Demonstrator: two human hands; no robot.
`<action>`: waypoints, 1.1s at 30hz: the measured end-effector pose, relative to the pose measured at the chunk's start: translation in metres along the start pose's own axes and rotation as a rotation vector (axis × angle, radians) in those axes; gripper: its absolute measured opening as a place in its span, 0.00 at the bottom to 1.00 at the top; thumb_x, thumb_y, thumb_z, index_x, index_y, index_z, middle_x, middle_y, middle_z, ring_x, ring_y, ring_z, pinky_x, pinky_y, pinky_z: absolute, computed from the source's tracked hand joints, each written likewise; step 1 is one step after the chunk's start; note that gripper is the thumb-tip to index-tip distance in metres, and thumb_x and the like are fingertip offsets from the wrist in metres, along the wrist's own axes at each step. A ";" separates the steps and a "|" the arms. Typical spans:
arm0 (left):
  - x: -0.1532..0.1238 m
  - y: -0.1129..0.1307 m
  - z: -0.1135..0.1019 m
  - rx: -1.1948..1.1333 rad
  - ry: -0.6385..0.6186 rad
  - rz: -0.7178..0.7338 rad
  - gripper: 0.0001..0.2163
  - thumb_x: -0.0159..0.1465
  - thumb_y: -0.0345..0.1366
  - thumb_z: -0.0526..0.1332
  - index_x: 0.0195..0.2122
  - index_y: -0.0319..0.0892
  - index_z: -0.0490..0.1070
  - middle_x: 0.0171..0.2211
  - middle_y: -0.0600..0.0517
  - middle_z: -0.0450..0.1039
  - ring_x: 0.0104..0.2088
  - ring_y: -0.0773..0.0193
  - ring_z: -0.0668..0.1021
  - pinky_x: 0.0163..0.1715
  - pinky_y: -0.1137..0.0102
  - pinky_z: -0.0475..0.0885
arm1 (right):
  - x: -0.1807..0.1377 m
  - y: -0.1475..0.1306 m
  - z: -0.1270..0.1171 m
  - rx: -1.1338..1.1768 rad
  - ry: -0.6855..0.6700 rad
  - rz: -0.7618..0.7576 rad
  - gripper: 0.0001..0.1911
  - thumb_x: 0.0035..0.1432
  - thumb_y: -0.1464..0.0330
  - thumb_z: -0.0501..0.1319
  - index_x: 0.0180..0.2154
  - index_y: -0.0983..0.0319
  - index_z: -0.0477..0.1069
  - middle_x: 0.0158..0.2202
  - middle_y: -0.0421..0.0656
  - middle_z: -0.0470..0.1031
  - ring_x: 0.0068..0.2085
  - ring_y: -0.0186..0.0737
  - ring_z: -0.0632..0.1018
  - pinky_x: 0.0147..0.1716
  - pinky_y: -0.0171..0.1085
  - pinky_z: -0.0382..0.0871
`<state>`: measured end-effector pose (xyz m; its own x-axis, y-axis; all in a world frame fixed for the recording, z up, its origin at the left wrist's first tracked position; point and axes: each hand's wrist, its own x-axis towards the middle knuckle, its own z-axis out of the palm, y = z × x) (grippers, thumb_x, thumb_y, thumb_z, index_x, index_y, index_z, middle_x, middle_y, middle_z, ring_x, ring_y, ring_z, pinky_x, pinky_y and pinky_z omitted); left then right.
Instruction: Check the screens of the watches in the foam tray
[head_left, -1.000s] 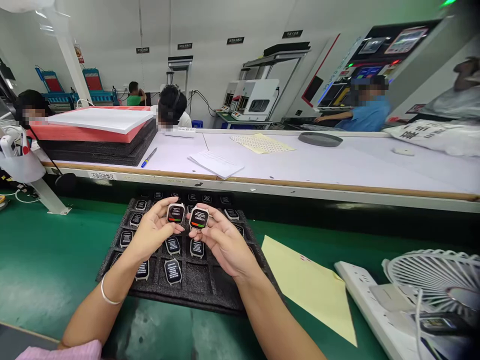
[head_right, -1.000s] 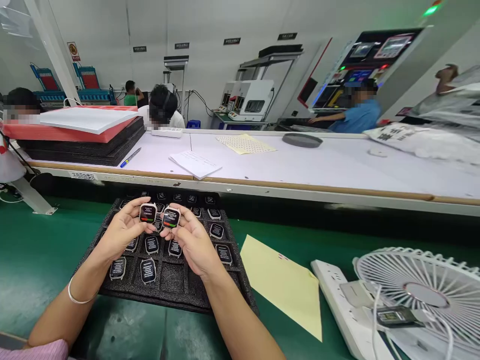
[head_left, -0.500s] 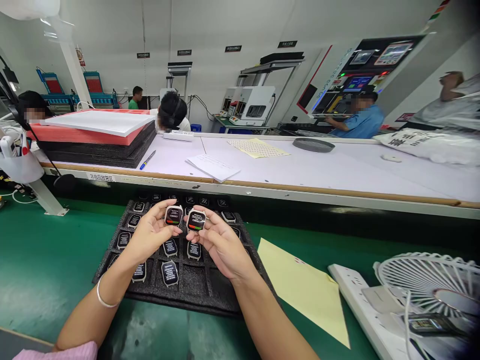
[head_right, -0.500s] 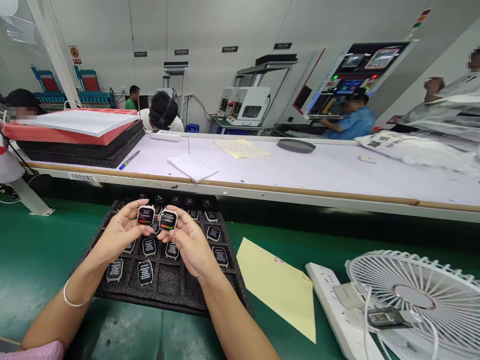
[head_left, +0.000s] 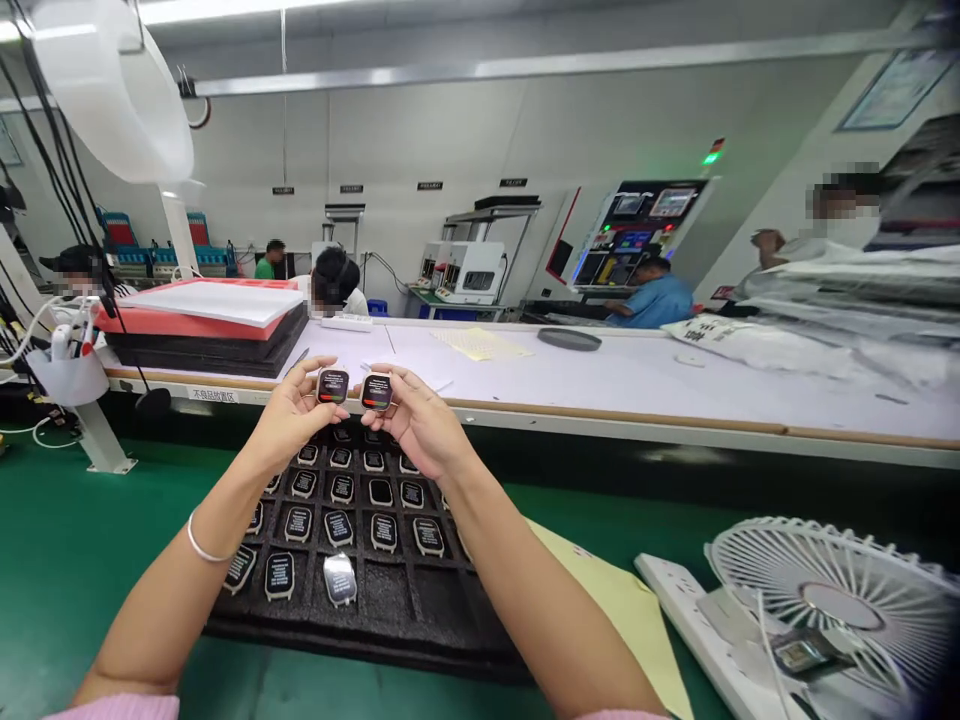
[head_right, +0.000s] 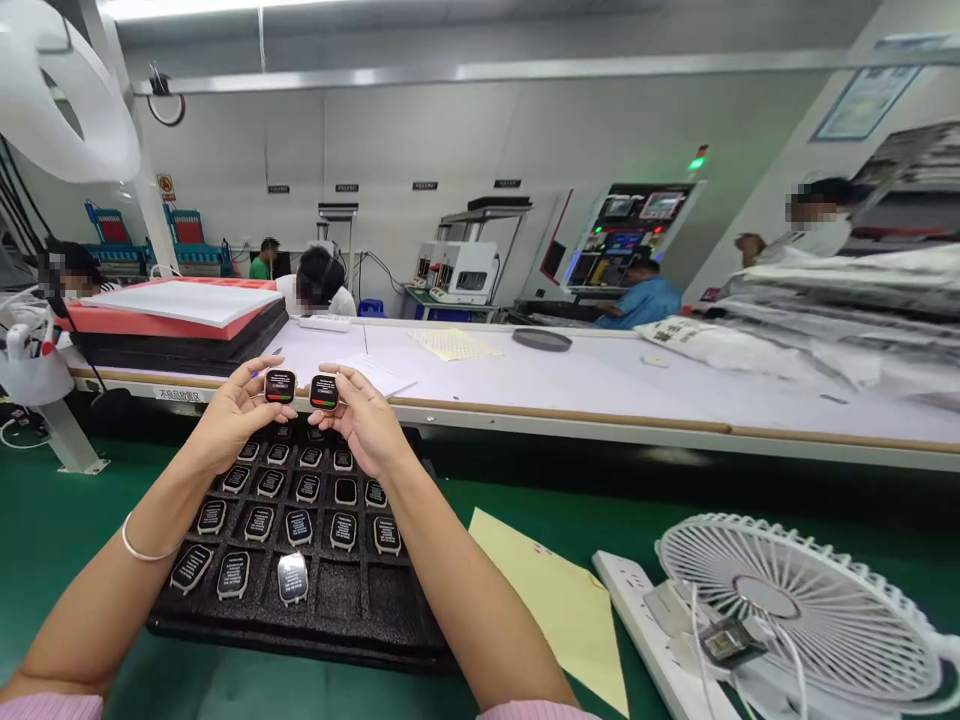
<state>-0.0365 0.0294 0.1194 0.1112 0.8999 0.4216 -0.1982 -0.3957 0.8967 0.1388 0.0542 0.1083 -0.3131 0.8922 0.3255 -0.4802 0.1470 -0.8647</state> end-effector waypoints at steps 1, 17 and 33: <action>0.006 0.005 -0.001 0.004 0.002 0.036 0.27 0.50 0.27 0.67 0.53 0.43 0.66 0.37 0.53 0.75 0.31 0.69 0.79 0.36 0.72 0.76 | 0.008 -0.004 0.002 -0.016 -0.010 -0.018 0.17 0.53 0.58 0.66 0.43 0.58 0.70 0.31 0.39 0.77 0.26 0.35 0.76 0.27 0.35 0.66; 0.032 0.034 0.000 0.045 0.058 0.256 0.26 0.51 0.29 0.67 0.52 0.42 0.67 0.36 0.52 0.76 0.29 0.67 0.79 0.35 0.68 0.75 | 0.034 -0.044 0.025 -0.136 -0.209 -0.186 0.26 0.42 0.72 0.68 0.46 0.58 0.69 0.36 0.39 0.77 0.29 0.35 0.78 0.32 0.38 0.69; 0.024 0.031 0.005 -0.054 0.025 0.182 0.26 0.50 0.30 0.61 0.53 0.40 0.68 0.32 0.55 0.77 0.26 0.66 0.81 0.32 0.70 0.78 | 0.031 -0.037 0.016 -0.138 -0.216 -0.219 0.23 0.47 0.73 0.64 0.47 0.60 0.67 0.33 0.37 0.74 0.26 0.32 0.76 0.29 0.36 0.68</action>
<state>-0.0355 0.0381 0.1583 0.0450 0.8188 0.5723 -0.2654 -0.5425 0.7970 0.1333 0.0697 0.1566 -0.3880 0.7240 0.5704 -0.4444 0.3952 -0.8039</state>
